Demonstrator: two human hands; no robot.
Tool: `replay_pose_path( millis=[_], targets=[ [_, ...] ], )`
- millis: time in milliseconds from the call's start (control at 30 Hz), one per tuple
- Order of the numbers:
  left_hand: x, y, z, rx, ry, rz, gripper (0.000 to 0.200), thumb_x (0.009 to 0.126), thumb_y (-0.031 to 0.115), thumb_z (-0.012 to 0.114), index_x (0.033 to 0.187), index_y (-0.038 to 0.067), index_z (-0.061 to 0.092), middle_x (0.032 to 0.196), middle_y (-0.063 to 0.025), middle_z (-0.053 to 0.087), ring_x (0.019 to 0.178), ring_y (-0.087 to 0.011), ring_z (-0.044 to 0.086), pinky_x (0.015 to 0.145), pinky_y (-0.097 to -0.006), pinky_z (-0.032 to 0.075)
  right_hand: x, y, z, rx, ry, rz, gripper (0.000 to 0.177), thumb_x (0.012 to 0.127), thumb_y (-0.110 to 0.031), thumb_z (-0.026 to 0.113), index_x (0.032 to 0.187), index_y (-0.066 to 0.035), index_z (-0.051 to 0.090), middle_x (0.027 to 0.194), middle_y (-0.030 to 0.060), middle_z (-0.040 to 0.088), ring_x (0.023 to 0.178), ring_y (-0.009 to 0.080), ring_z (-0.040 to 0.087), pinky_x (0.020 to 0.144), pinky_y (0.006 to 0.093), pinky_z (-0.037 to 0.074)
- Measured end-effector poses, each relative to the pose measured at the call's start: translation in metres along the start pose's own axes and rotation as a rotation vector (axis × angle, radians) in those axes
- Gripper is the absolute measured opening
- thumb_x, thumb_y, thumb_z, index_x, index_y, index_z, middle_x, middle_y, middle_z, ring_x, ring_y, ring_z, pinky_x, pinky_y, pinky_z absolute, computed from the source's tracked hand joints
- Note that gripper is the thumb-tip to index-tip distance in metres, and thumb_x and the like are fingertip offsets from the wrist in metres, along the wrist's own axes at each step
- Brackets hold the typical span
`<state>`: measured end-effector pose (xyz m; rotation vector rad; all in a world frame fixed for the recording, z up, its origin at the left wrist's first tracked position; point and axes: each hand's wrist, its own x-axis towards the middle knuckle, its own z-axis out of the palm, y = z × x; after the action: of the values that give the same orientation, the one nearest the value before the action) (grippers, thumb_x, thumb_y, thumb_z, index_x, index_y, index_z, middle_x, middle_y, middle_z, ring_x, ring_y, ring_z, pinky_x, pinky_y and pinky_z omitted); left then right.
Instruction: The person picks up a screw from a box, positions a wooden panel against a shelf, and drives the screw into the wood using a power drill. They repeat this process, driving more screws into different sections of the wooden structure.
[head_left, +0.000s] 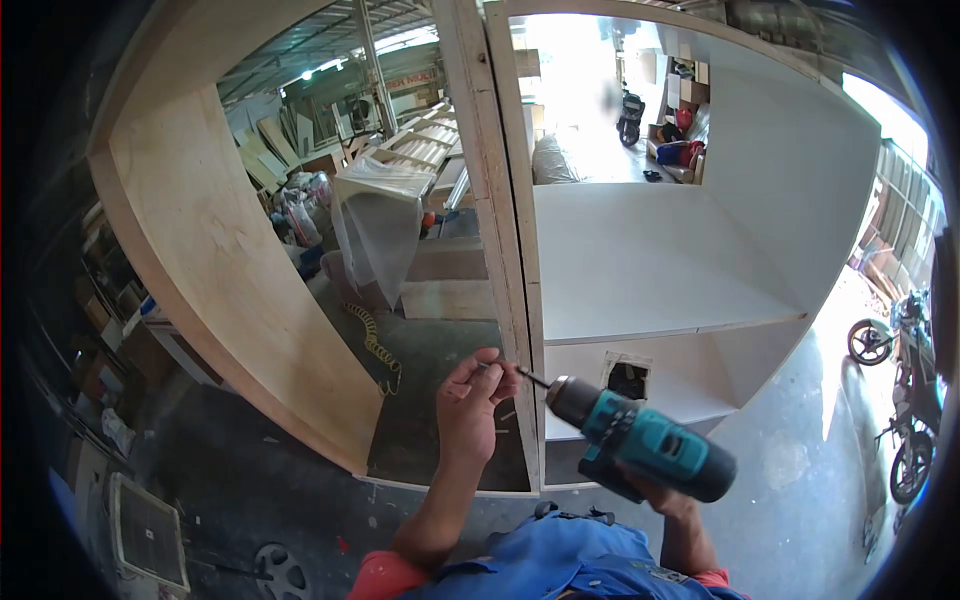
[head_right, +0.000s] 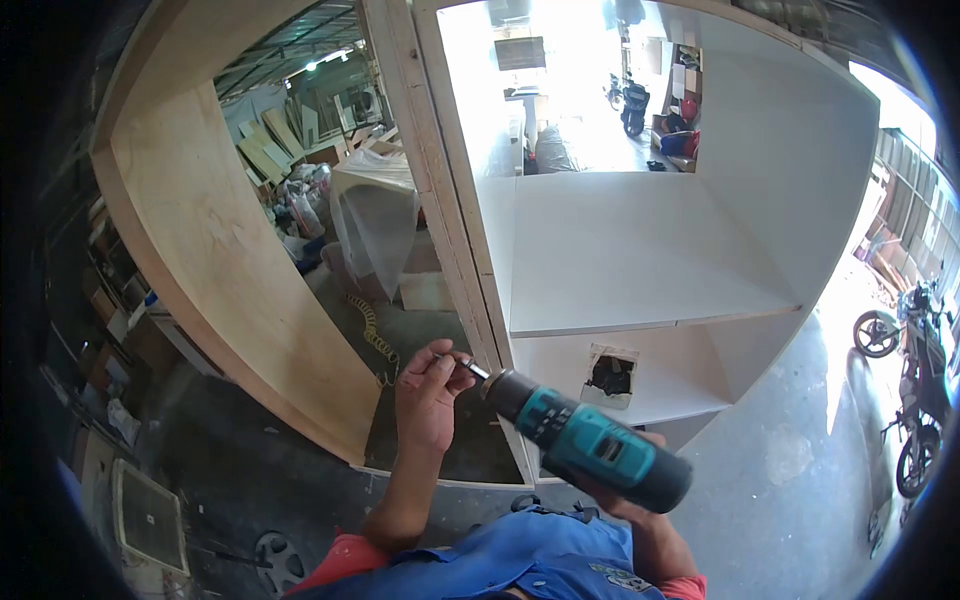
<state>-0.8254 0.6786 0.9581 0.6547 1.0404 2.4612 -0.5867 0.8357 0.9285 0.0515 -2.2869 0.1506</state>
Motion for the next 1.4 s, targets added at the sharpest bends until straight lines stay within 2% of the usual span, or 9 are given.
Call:
replay_pose_path(
  millis=[67,233,333,400,500,733,1133,1267,1400],
  targets=[
    [-0.001,0.010,0.014,-0.013,-0.056,0.033,0.022,0.094,0.006,0.062,0.115,0.002,0.063,0.097,-0.0124,0.070,0.084,-0.0185,0.069,0.076,-0.0309,0.058,0.008,-0.018,0.010,0.602,0.052,0.400,0.038,0.070,-0.019,0.087,0.104,-0.008,0.071,0.093,0.0077,0.071,0.075,0.0225,0.069,0.070,0.0308,0.055],
    [-0.010,0.028,0.029,-0.143,-0.159,0.000,0.021,0.095,0.005,0.059,0.115,0.001,0.063,0.097,-0.0140,0.070,0.088,-0.0236,0.071,0.070,-0.0302,0.062,-0.016,-0.028,0.028,0.597,0.090,0.372,0.037,0.071,-0.017,0.085,0.102,-0.006,0.069,0.090,0.0079,0.070,0.070,0.0198,0.068,0.065,0.0295,0.055],
    [-0.015,0.027,0.020,-0.125,-0.139,-0.075,0.021,0.095,0.005,0.059,0.115,0.001,0.063,0.097,-0.0148,0.070,0.089,-0.0257,0.072,0.070,-0.0312,0.063,-0.037,-0.029,0.038,-0.231,-0.148,-0.009,0.032,0.074,-0.016,0.083,0.102,-0.006,0.069,0.091,0.0081,0.070,0.076,0.0209,0.068,0.070,0.0331,0.055],
    [-0.015,0.026,0.016,-0.102,-0.130,-0.112,0.021,0.094,0.005,0.060,0.115,0.001,0.063,0.096,-0.0150,0.070,0.089,-0.0261,0.072,0.071,-0.0317,0.063,-0.028,-0.044,0.037,0.883,0.028,0.785,0.029,0.079,-0.015,0.080,0.104,-0.007,0.068,0.092,0.0087,0.070,0.081,0.0233,0.068,0.074,0.0363,0.055],
    [-0.025,0.019,0.003,-0.048,-0.084,-0.173,0.023,0.094,0.005,0.059,0.116,0.000,0.061,0.096,-0.0153,0.070,0.087,-0.0262,0.072,0.070,-0.0329,0.063,-0.023,-0.059,0.034,0.964,0.017,0.854,0.013,0.088,-0.015,0.071,0.097,-0.007,0.066,0.080,0.0013,0.065,0.071,0.0106,0.061,0.065,0.0282,0.052],
    [-0.055,0.009,-0.028,0.000,0.073,-0.171,0.025,0.093,0.005,0.058,0.117,-0.001,0.060,0.093,-0.0137,0.071,0.082,-0.0231,0.072,0.068,-0.0319,0.063,-0.028,-0.066,0.033,0.687,-0.052,0.502,0.039,0.076,-0.021,0.078,0.110,-0.003,0.068,0.096,0.0125,0.071,0.079,0.0276,0.069,0.073,0.0362,0.054],
    [-0.119,-0.012,-0.011,0.054,0.440,-0.017,0.025,0.098,0.009,0.055,0.121,0.002,0.060,0.096,-0.0092,0.069,0.083,-0.0175,0.067,0.074,-0.0305,0.058,-0.034,-0.007,0.027,0.969,-0.363,0.318,0.050,0.075,-0.012,0.073,0.122,0.000,0.062,0.091,0.0121,0.069,0.067,0.0224,0.064,0.057,0.0321,0.049],
    [-0.126,-0.051,0.034,0.072,0.497,-0.025,0.026,0.097,0.010,0.056,0.122,0.003,0.060,0.096,-0.0102,0.069,0.085,-0.0191,0.068,0.074,-0.0308,0.058,-0.039,0.041,0.017,1.034,-0.208,0.166,0.047,0.078,-0.015,0.071,0.124,-0.003,0.064,0.076,0.0071,0.063,0.056,0.0197,0.058,0.053,0.0297,0.049],
    [-0.127,-0.094,0.073,0.044,0.558,0.047,0.023,0.097,0.008,0.056,0.119,0.004,0.062,0.096,-0.0116,0.069,0.085,-0.0224,0.070,0.072,-0.0332,0.059,-0.078,0.096,0.016,1.136,-0.317,0.300,0.062,0.073,-0.041,0.075,0.123,-0.005,0.063,0.093,0.0125,0.070,0.073,0.0310,0.068,0.067,0.0359,0.054]
  ],
)
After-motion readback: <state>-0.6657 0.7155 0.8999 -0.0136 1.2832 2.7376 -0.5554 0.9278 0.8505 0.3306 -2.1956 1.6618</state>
